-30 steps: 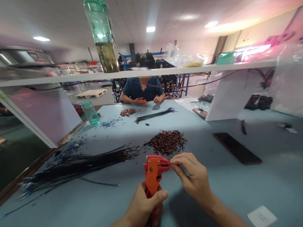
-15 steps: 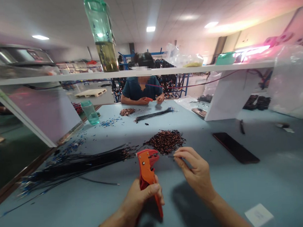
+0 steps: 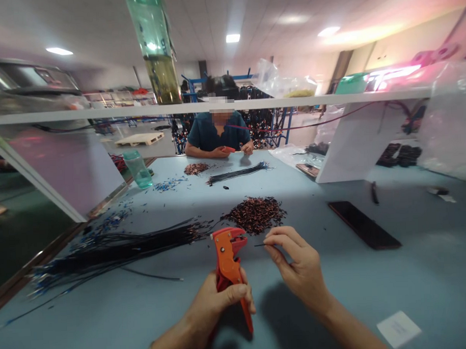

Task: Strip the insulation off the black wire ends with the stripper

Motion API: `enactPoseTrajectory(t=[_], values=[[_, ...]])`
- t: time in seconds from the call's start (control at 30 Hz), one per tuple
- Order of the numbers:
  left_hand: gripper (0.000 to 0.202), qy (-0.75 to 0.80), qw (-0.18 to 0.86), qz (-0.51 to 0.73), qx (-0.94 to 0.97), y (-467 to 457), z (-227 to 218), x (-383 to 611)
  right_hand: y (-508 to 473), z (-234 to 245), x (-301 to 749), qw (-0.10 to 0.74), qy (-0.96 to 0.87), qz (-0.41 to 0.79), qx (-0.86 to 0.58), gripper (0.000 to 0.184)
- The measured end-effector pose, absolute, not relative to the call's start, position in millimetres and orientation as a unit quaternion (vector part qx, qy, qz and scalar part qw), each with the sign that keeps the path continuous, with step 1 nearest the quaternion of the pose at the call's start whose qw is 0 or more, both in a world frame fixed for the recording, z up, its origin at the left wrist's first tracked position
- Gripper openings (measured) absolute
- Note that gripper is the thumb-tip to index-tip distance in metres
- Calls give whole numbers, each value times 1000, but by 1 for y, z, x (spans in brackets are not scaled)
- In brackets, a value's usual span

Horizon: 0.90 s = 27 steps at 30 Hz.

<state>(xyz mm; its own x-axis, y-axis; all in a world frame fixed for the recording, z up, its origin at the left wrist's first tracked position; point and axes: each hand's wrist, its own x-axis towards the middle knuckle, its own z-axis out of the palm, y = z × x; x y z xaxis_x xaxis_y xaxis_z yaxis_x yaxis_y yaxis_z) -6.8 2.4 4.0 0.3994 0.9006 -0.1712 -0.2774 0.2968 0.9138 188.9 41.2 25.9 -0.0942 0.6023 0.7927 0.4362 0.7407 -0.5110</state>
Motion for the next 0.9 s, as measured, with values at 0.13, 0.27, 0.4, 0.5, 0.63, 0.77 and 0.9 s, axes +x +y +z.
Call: enactPoseTrajectory(t=[0.13,0.27,0.4,0.5,0.63,0.77,0.9], values=[[38,362,716,414,429,3,5,-6,39,24,187,558,-746,89,-353,13],[39,362,713,420,429,2,8,-5,37,22,182,560,-740,107,-357,12],[37,363,709,422,433,4,9,-5,35,19,176,567,-722,134,-373,11],[38,359,711,423,433,4,9,-5,33,17,171,572,-712,139,-382,9],[36,352,710,412,449,3,11,-4,31,15,164,564,-724,143,-369,11],[37,357,702,413,457,2,16,-3,29,14,161,536,-744,160,-364,13],[32,386,623,431,527,6,18,-9,30,15,166,525,-735,209,-374,12]])
